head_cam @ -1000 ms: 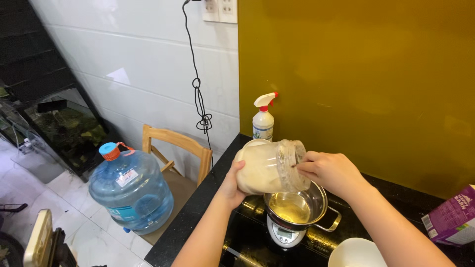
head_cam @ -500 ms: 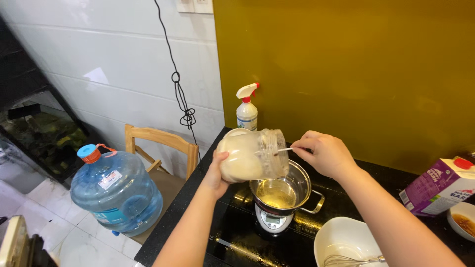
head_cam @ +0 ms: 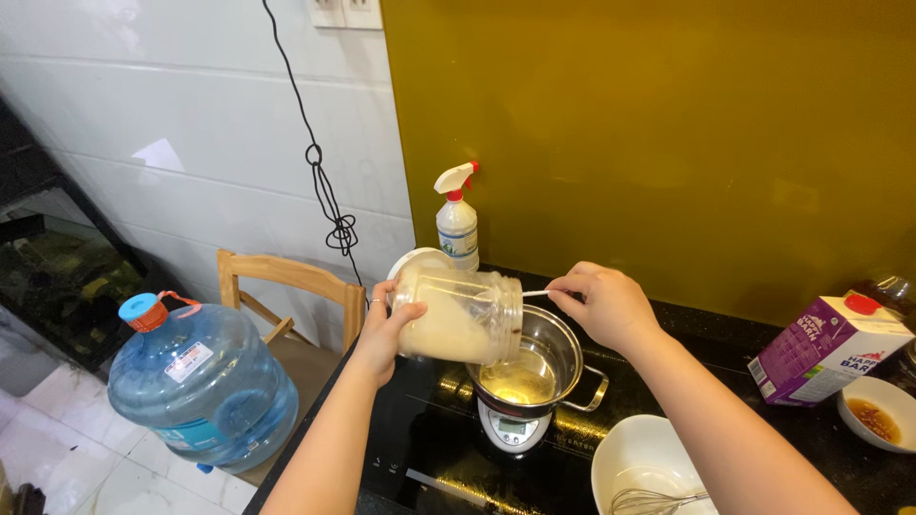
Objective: The person pours a white granular substance from a jar into a pot on an induction cooktop, then cracks two eggs into a bowl and whisks them. The person also fills a small metal cup with water from the sink and adds it to the pot.
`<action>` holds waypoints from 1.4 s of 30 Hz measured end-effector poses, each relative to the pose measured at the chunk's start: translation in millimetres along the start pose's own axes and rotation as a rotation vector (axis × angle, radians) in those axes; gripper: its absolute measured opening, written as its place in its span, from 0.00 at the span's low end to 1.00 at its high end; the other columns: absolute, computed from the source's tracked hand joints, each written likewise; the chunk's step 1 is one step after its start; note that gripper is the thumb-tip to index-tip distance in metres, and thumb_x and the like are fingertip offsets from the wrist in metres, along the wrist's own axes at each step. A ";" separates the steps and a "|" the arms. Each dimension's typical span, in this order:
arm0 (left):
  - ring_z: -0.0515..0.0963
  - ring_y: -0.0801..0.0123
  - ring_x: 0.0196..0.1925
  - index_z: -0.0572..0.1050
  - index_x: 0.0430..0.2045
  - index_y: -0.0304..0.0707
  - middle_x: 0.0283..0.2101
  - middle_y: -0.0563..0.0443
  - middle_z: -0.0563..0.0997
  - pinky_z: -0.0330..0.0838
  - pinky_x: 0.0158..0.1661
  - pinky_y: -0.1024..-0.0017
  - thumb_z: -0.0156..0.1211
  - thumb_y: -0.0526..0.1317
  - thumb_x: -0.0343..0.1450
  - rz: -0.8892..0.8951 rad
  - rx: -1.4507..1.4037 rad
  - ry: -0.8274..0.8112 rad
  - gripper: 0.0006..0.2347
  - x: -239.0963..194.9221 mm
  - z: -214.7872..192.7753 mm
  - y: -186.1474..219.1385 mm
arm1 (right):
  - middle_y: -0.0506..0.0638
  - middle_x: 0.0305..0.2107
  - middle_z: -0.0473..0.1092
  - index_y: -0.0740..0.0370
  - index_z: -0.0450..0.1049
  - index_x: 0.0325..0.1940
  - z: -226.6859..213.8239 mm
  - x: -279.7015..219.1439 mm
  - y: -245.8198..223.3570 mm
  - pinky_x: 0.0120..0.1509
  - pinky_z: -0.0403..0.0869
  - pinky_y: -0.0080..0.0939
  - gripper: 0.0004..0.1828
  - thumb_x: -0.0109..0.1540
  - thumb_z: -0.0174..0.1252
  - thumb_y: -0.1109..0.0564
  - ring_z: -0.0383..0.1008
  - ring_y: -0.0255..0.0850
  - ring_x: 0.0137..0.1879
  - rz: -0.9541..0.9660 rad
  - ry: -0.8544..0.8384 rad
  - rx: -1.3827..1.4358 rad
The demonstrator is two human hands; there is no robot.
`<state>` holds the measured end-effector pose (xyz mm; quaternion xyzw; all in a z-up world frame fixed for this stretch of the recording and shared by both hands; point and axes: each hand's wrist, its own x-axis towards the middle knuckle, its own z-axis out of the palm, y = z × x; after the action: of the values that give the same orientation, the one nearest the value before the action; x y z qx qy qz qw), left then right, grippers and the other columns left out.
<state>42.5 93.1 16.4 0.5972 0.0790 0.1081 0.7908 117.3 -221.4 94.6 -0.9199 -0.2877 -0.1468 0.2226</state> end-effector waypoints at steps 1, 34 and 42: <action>0.77 0.58 0.53 0.62 0.59 0.43 0.54 0.39 0.73 0.76 0.47 0.63 0.65 0.42 0.63 -0.002 0.024 0.015 0.28 0.7 1.4 1.5 | 0.44 0.34 0.77 0.50 0.85 0.39 0.8 0.2 1.2 0.45 0.76 0.44 0.11 0.60 0.62 0.46 0.77 0.44 0.39 -0.018 0.014 0.001; 0.81 0.58 0.45 0.64 0.49 0.45 0.49 0.36 0.77 0.77 0.39 0.63 0.67 0.39 0.61 -0.024 0.053 0.073 0.23 0.6 13.3 -3.5 | 0.45 0.34 0.78 0.48 0.85 0.38 10.7 -3.2 6.1 0.46 0.76 0.45 0.10 0.60 0.61 0.47 0.78 0.45 0.40 0.107 -0.086 -0.026; 0.82 0.59 0.43 0.64 0.47 0.46 0.47 0.37 0.78 0.78 0.37 0.64 0.67 0.39 0.62 -0.022 0.040 0.092 0.22 2.1 14.1 -2.3 | 0.45 0.34 0.78 0.48 0.85 0.38 12.9 -4.0 6.7 0.47 0.76 0.45 0.10 0.60 0.61 0.47 0.78 0.45 0.42 0.109 -0.098 -0.016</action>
<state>48.3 80.0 18.0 0.6062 0.1241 0.1252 0.7755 119.9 -221.8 79.7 -0.9420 -0.2466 -0.0914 0.2083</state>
